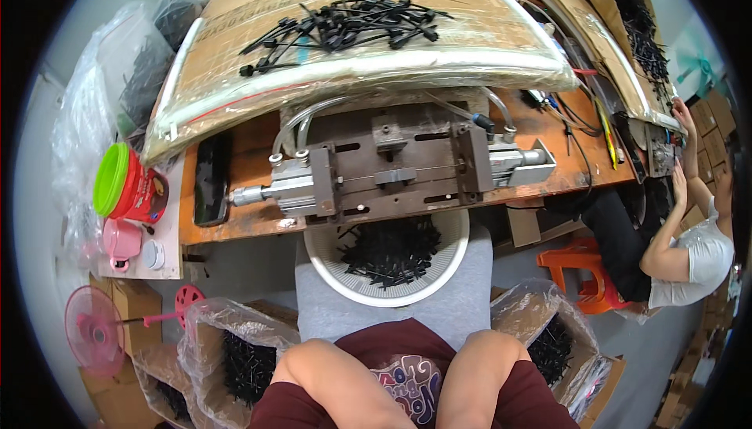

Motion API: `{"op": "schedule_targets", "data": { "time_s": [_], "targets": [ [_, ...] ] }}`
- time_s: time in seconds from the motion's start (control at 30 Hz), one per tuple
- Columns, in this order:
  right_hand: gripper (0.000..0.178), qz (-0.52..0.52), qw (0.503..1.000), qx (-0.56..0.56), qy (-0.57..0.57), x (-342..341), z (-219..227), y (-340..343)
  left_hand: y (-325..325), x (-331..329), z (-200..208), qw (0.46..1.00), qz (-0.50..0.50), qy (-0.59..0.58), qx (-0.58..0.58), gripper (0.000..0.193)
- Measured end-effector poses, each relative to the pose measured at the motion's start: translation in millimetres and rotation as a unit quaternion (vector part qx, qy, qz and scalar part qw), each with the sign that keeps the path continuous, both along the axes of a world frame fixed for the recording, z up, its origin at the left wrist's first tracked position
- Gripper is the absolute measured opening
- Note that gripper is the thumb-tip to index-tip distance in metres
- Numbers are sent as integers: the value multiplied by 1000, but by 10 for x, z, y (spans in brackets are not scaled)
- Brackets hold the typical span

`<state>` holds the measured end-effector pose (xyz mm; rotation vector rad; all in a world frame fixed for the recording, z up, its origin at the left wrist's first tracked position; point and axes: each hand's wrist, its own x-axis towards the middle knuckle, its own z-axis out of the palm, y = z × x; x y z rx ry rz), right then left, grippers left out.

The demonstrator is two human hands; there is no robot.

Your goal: Assembling small black plastic components using a workbench machine.

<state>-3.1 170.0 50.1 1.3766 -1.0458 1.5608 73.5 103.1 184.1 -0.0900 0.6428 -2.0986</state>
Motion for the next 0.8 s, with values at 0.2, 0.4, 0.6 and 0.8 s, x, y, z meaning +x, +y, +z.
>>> {"op": "schedule_targets", "data": {
  "time_s": [0.2, 0.4, 0.6, 0.8],
  "targets": [
    [28, 11, 1000, -6, 28, 69, -41, -19, 110, 269, -9, 892, -216, 346, 197, 29],
    [31, 8, 997, 47, 57, 18, -150, 16, 291, 63, -371, 952, 73, 279, -100, 53],
    [34, -18, 978, 191, 80, -254, -282, 87, -466, -137, -1490, 479, 364, -350, -718, 66],
    [26, -50, 958, 280, -38, -1067, 173, -684, -753, 10, -2048, 386, 275, -423, -772, 80]
  ]
}}
